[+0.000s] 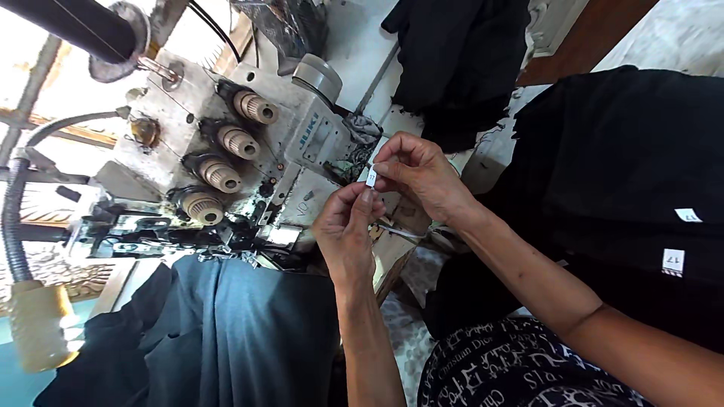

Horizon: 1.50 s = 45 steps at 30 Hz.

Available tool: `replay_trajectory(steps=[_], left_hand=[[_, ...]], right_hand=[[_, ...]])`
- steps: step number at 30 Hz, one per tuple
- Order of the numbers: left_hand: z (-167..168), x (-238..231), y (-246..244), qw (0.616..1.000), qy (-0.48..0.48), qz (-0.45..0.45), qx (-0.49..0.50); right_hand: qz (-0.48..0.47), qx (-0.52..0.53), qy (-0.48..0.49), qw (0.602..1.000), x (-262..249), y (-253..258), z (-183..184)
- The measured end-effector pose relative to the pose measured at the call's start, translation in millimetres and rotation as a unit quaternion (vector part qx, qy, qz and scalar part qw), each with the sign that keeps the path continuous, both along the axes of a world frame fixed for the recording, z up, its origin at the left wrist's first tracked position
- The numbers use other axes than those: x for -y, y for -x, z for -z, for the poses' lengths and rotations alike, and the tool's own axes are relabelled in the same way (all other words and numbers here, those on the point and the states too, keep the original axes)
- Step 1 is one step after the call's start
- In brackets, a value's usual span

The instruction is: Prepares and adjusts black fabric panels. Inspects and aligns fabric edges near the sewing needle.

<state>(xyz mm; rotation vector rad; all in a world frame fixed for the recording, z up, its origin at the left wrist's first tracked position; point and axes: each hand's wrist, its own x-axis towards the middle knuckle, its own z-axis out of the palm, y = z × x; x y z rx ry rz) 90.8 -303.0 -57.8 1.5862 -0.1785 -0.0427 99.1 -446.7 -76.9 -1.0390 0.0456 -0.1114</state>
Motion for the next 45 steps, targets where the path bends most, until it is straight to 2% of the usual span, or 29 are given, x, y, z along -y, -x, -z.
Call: replay_trajectory(steps=[10,14,19,22,26,30,34,35,36,38,40,42,45], left_hand=[[3.0,-1.5,-2.3,0.996,-0.085,-0.02,0.035],[7.7,-3.6,-1.9,0.994,-0.101,-0.031,0.029],[5.3,-6.9,1.5,0.998,-0.041,-0.052,-0.007],[4.3,-7.7,0.9,0.997,-0.033,-0.074,-0.015],[5.3,-6.8,-6.4,0.992,-0.097,-0.079,-0.015],[2.5,-5.5,-5.0,0.995,-0.063,-0.081,-0.007],[-4.2,-12.3,7.3,0.993,-0.056,-0.1,0.02],[-5.8,-16.1,11.2,0.992,-0.067,-0.107,0.03],[-6.5,-20.8,14.7,0.989,-0.078,-0.115,0.04],[-5.6,-30.3,20.8,0.985,-0.103,-0.121,0.062],[-3.7,-35.9,25.8,0.983,-0.12,-0.117,0.076],[-1.8,-38.0,29.5,0.982,-0.128,-0.111,0.081],[-0.8,-38.0,34.4,0.978,-0.152,-0.112,0.088]], right_hand=[[0.028,0.039,0.148,0.988,0.2,0.0,5.6],[0.05,0.028,0.173,0.983,2.1,-0.2,6.4],[0.108,0.031,0.306,0.945,7.9,-6.7,8.0],[0.111,0.032,0.315,0.942,8.1,-7.3,4.3],[0.128,0.043,0.333,0.933,8.0,-3.5,2.2],[0.093,0.067,0.457,0.882,4.9,-6.7,7.6],[0.096,0.103,0.623,0.77,-11.1,-16.8,18.9],[0.099,0.107,0.624,0.768,-12.6,-16.0,17.2],[0.101,0.112,0.6,0.786,-13.1,-13.8,12.7],[0.072,0.116,0.508,0.851,-11.2,-5.1,-1.7],[-0.02,0.097,0.39,0.915,-7.9,2.6,-12.0],[-0.105,0.08,0.308,0.942,-8.4,6.6,-15.1],[-0.121,0.067,0.257,0.956,-14.7,11.0,-13.2]])
